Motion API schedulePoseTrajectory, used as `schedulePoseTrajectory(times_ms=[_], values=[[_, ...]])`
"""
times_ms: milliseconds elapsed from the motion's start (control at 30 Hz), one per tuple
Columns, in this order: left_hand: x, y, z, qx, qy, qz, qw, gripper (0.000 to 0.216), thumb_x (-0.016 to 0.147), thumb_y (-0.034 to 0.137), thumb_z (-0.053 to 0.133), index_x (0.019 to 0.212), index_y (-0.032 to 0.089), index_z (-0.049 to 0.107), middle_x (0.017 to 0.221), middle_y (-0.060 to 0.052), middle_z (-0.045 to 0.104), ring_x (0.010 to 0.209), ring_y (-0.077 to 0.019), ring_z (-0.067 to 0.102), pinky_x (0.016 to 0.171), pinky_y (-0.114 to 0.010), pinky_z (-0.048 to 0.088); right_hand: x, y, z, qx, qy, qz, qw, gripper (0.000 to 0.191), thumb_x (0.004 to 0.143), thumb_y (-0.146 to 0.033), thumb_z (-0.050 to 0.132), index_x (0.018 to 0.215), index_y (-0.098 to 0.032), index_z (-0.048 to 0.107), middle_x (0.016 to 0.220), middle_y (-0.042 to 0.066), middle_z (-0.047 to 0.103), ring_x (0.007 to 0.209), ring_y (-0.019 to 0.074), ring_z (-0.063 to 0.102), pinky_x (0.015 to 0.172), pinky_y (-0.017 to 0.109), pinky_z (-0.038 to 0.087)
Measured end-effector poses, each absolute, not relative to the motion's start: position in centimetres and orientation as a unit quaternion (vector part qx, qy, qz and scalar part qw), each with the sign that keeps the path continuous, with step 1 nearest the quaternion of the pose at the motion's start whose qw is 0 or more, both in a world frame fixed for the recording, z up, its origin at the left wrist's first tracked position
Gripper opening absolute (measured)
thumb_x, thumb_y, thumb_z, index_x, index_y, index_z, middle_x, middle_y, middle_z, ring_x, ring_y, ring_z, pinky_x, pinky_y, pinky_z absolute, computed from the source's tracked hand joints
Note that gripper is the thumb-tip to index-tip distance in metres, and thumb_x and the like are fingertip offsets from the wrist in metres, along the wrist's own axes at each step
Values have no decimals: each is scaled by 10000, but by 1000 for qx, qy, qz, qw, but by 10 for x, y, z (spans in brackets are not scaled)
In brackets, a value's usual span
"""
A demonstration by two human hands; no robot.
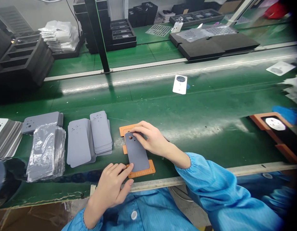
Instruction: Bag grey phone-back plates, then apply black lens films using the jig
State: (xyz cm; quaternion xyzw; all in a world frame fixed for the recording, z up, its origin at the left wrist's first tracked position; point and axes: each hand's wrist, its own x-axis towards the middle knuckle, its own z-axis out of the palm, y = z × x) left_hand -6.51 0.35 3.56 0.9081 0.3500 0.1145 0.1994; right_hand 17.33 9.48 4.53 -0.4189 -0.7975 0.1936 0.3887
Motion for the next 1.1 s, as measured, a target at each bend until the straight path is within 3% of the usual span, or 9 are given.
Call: schedulePoseTrajectory(times_ms=[200, 367, 600, 767, 900, 1100], values=[[-61, 3, 39, 903, 362, 119, 197, 413, 998, 268, 382, 1287, 118, 637, 973, -110, 701, 784, -227, 634, 684, -368, 442, 163, 83, 27, -485, -830, 60, 267, 347, 978, -185, 516, 1298, -92, 612, 1232, 190, 648, 1111, 326, 592, 934, 490, 521], [-60, 4, 40, 895, 369, 137, 208, 400, 983, 242, 386, 1252, 123, 656, 931, -98, 695, 758, -221, 628, 683, -369, 449, 151, 63, 12, -515, -839, 5, 177, 455, 988, -126, 413, 1427, -90, 528, 1493, 204, 508, 1420, 368, 406, 1135, 593, 369], [-60, 6, 37, 887, 373, 154, 226, 396, 966, 231, 398, 1237, 120, 665, 881, -91, 679, 725, -219, 608, 664, -367, 452, 141, 49, 8, -504, -857, 30, 108, 548, 927, -80, 411, 1469, -76, 496, 1554, 185, 452, 1443, 380, 399, 1129, 586, 396], [-60, 7, 36, 882, 376, 165, 231, 382, 968, 232, 405, 1220, 138, 676, 887, -87, 687, 723, -222, 617, 652, -362, 442, 146, 54, 17, -511, -846, 75, 132, 487, 974, -122, 404, 1448, -124, 517, 1551, 143, 468, 1441, 354, 415, 1141, 628, 369], [-63, 6, 31, 869, 385, 182, 250, 369, 979, 257, 416, 1241, 193, 669, 902, -63, 698, 741, -222, 636, 685, -373, 454, 158, 48, 17, -523, -820, 86, 215, 398, 1006, -192, 431, 1383, -166, 556, 1441, 143, 588, 1362, 304, 522, 1133, 608, 398], [-64, 9, 25, 842, 389, 243, 283, 316, 998, 248, 406, 1135, 200, 686, 844, -37, 697, 706, -187, 629, 667, -338, 440, 165, 26, 3, -615, -737, 80, 268, 430, 951, -348, 584, 1343, -171, 596, 1417, 186, 581, 1347, 393, 507, 1076, 659, 439]])
